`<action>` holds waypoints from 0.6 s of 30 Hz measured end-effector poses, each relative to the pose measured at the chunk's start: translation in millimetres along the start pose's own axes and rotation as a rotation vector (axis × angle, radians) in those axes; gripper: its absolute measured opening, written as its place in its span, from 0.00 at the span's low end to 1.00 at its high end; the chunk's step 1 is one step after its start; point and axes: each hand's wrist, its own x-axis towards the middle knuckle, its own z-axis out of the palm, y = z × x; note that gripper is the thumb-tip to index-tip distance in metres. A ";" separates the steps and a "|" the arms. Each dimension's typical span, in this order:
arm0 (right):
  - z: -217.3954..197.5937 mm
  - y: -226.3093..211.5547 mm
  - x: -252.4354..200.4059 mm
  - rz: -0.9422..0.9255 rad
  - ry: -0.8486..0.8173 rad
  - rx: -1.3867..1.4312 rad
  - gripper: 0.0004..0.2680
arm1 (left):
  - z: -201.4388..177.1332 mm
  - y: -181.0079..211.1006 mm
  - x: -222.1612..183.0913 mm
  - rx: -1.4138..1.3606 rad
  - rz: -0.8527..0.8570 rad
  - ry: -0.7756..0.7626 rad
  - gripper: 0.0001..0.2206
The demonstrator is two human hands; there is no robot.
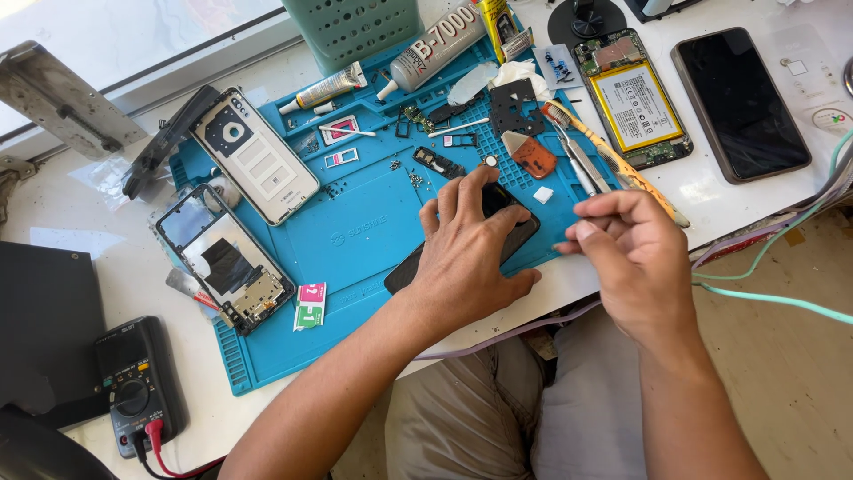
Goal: Disassembling a smartphone to remove the battery and internal circuit boards on a repair bench
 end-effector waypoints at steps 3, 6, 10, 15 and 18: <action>0.2 -17.5 9.0 -0.027 -0.126 -0.550 0.07 | 1.7 -2.6 -2.1 0.008 0.007 0.024 0.31; 9.4 -22.5 18.2 -0.053 -0.231 -0.761 0.09 | -0.5 -5.3 -4.8 0.016 0.002 0.046 0.31; 13.4 -13.3 22.4 -0.103 -0.256 -0.812 0.10 | -1.4 -9.2 -8.0 0.004 -0.002 0.068 0.30; 22.9 -21.6 24.0 0.142 -0.232 -0.891 0.12 | -1.4 -10.3 -10.2 0.031 -0.004 0.080 0.31; 27.6 -28.5 26.5 0.235 -0.229 -0.907 0.12 | -0.9 -11.1 -10.8 0.038 -0.010 0.080 0.31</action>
